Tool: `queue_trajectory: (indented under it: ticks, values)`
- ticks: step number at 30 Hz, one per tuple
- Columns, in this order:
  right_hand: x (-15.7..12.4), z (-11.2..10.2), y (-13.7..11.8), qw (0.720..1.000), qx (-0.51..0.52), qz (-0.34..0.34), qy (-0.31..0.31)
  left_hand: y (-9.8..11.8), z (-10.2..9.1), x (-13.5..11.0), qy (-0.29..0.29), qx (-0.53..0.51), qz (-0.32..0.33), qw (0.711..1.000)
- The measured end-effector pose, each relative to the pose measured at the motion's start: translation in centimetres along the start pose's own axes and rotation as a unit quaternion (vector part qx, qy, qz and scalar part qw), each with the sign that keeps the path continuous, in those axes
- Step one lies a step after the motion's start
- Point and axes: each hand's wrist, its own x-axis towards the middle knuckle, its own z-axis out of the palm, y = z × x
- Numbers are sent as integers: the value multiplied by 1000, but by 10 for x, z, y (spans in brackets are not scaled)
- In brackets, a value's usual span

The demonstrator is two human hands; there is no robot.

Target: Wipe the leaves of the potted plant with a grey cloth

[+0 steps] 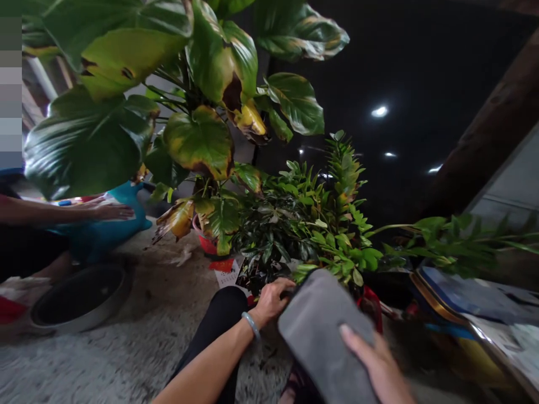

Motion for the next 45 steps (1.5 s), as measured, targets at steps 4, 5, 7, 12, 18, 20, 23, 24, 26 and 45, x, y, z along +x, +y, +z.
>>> queue_trajectory:
  ticks: [4,5,7,12,18,20,23,24,26,45]
  values:
    - [35,-21,-46,970,107,-49,213,2,5,-3,-8,47,2,999]
    - [46,-17,-52,965,110,-58,232,1,5,-4,-4,58,3,998]
    - [58,0,-48,978,58,-57,192,0,5,-5,4,68,9,998]
    - [21,38,10,982,-89,-60,-156,-3,-1,-6,0,57,18,998]
    - [12,-16,-1,998,-34,-37,31,-2,-2,-4,3,56,10,998]
    - [30,-27,-24,986,27,-75,146,0,-1,-5,12,63,5,998]
    - [47,-11,-40,973,71,-68,208,2,-2,-6,20,69,3,997]
    - [46,1,-36,980,61,-42,182,2,-3,-7,22,69,3,997]
    - [34,27,-17,997,25,3,71,3,-7,-8,19,66,3,998]
    - [22,64,-25,998,30,17,-54,-8,-83,21,423,-248,-224,842]
